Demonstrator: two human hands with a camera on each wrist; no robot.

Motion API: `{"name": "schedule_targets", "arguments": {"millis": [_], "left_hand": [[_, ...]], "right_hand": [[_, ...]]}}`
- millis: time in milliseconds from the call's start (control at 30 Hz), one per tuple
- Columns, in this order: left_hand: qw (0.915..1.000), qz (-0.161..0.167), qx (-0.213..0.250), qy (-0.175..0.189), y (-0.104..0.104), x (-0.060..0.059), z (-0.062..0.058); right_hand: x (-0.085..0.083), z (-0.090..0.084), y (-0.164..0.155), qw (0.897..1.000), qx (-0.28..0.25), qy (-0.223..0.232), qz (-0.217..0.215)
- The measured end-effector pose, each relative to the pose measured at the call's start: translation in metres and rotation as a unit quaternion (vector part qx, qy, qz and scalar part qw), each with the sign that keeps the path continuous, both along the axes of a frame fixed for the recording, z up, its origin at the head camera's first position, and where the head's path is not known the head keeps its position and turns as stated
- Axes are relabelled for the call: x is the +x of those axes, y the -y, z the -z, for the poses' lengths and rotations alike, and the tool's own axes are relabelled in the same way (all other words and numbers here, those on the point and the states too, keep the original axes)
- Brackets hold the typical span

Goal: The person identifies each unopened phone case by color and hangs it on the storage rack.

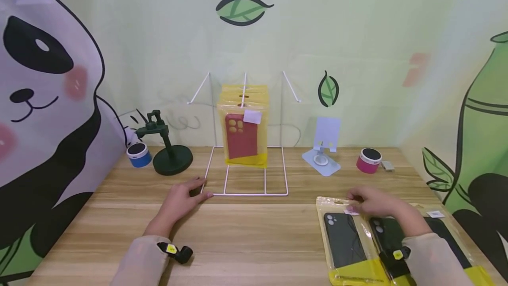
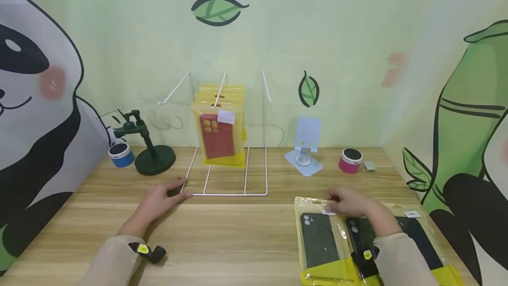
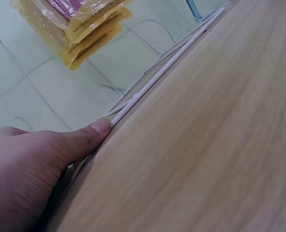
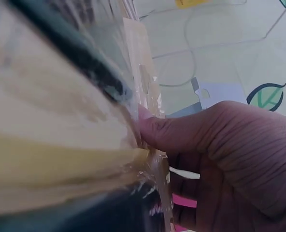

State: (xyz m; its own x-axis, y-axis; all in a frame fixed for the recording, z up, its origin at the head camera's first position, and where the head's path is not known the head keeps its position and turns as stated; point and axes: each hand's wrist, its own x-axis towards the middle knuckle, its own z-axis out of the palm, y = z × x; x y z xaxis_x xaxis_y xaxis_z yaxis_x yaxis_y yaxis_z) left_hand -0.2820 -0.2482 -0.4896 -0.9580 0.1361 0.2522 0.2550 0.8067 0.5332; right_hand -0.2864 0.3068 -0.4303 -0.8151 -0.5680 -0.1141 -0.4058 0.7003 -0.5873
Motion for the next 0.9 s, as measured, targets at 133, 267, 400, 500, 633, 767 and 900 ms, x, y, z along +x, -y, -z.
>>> {"name": "schedule_targets", "arguments": {"millis": [133,267,400,500,633,767,900], "left_hand": [[1.0000,-0.001,0.000,0.003,0.000,0.001,0.000],[1.0000,-0.001,0.001,0.002,0.000,0.000,0.000],[1.0000,0.000,0.003,-0.001,0.000,0.000,0.000],[1.0000,0.001,0.003,-0.003,0.000,0.000,0.000],[1.0000,0.000,0.001,-0.005,0.000,0.000,0.001],[1.0000,-0.001,0.003,-0.001,0.001,-0.001,0.001],[1.0000,0.001,0.004,0.003,0.000,-0.001,0.001]], "right_hand": [[-0.001,0.000,0.000,1.000,-0.005,-0.002,0.012],[-0.004,0.000,-0.001,0.999,-0.027,-0.029,0.018],[-0.007,0.001,0.001,0.994,-0.084,-0.073,0.015],[-0.005,-0.006,0.007,0.985,-0.150,-0.084,0.028],[0.004,-0.029,0.021,0.965,-0.238,-0.094,0.063],[0.015,-0.057,0.038,0.944,-0.300,-0.108,0.089],[0.018,-0.086,0.059,0.927,-0.332,-0.134,0.108]]}}
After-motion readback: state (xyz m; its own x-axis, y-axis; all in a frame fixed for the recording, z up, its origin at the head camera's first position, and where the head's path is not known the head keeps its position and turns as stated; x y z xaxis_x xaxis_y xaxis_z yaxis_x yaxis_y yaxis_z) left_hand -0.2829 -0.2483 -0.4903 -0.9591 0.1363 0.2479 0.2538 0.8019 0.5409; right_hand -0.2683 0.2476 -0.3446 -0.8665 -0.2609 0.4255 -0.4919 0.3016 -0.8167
